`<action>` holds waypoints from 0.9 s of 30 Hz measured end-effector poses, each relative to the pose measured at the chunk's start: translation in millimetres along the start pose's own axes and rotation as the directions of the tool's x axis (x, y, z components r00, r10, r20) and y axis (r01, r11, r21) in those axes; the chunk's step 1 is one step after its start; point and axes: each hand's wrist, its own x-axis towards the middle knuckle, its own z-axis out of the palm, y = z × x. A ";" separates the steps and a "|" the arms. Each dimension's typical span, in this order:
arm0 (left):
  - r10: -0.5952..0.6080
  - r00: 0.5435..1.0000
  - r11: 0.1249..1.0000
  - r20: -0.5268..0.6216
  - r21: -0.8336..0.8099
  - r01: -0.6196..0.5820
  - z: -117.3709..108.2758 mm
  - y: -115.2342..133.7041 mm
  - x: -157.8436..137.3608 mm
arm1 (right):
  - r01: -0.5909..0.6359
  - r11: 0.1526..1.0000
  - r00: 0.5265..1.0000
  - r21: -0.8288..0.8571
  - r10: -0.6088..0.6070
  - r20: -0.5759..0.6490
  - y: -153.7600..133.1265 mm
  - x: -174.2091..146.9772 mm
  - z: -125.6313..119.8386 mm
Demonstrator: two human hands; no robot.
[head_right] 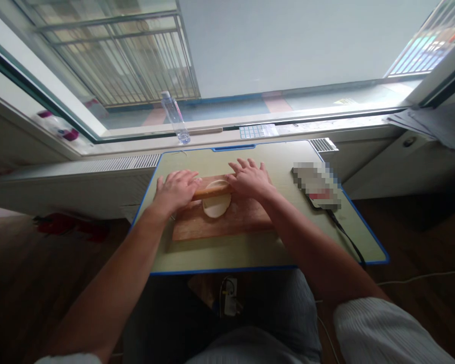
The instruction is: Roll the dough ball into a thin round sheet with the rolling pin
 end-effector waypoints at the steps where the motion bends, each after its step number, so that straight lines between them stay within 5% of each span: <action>1: 0.001 1.000 1.000 0.015 0.014 -0.002 0.7 -0.2 1.3 | 0.001 1.000 1.000 0.004 -0.001 0.007 0.5 1.3 0.5; 9: 0.049 0.994 0.993 0.098 0.099 -0.059 0.2 -0.1 -8.1 | 0.005 1.000 0.999 -0.014 -0.006 -0.035 -2.3 -10.9 4.5; 27: 0.075 0.997 0.995 -0.009 0.067 -0.074 11.4 1.4 -28.0 | 0.027 0.996 0.988 -0.090 -0.040 -0.149 -5.1 -39.8 10.8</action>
